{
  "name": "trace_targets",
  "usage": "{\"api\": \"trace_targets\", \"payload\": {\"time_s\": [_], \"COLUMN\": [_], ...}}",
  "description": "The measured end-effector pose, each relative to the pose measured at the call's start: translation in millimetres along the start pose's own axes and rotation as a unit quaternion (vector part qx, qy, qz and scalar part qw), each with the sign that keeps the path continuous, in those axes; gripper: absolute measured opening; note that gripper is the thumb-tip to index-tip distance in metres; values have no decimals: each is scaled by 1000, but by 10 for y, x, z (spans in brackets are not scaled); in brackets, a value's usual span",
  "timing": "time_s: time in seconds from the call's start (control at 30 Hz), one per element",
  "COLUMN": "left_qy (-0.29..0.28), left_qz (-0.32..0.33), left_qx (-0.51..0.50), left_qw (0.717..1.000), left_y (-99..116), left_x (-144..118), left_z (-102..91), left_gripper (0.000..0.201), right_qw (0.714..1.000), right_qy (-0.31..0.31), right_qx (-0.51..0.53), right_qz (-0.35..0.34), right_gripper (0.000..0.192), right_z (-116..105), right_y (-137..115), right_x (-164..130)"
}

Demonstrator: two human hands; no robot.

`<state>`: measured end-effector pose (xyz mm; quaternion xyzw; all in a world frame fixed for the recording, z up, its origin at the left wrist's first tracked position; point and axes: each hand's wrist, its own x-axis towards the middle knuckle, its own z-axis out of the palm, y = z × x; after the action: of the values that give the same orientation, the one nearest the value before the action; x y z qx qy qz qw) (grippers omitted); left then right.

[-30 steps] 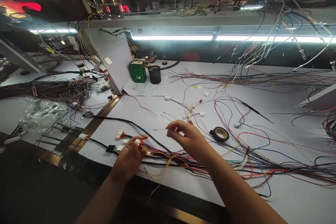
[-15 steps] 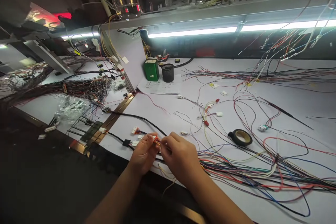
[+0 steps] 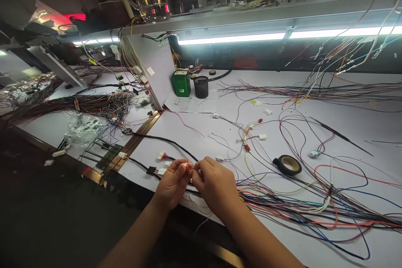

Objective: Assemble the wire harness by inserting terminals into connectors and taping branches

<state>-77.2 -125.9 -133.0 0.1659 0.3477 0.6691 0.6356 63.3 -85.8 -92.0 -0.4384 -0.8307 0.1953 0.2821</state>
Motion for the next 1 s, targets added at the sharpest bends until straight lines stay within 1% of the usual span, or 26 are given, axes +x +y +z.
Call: {"api": "trace_targets", "payload": {"time_s": [0.1, 0.23, 0.27, 0.33, 0.43, 0.53, 0.7, 0.8, 0.93, 1.0], "left_qy": [-10, -14, -15, -17, -9, 3, 12, 22, 22, 24], "left_qz": [7, 19, 24, 29, 21, 15, 5, 1, 5, 4], "left_qx": [2, 9, 13, 21, 34, 47, 45, 46, 56, 62], "left_qw": [1000, 1000, 1000, 999, 999, 999, 999, 999, 998, 998], "left_y": [-15, -55, -66, -82, -88, -80, -74, -78, -83, -81], "left_x": [0, 7, 9, 13, 16, 22, 49, 54, 50, 46], "left_z": [-3, -32, -42, -58, -70, -70, -82, -92, -84, -74], "left_gripper": [20, 17, 17, 16, 17, 17, 17, 19, 22, 22], "right_qw": [999, 984, 980, 977, 981, 981, 973, 974, 980, 982], "right_qy": [-23, -94, -104, -102, -84, -84, -72, -67, -62, -73], "right_qx": [23, 97, 110, 117, 115, 142, 173, 169, 146, 136], "right_qz": [16, 113, 131, 146, 129, 106, 135, 135, 122, 106], "right_gripper": [8, 9, 11, 13, 14, 11, 6, 6, 7, 8], "right_z": [-31, -28, -11, 35, 82, 46, -34, 24, 136, 113], "right_y": [2, 3, 1, -8, -21, -12, 39, 45, -26, -45], "right_x": [6, 16, 17, 18, 15, 11, 5, -1, -22, -14]}}
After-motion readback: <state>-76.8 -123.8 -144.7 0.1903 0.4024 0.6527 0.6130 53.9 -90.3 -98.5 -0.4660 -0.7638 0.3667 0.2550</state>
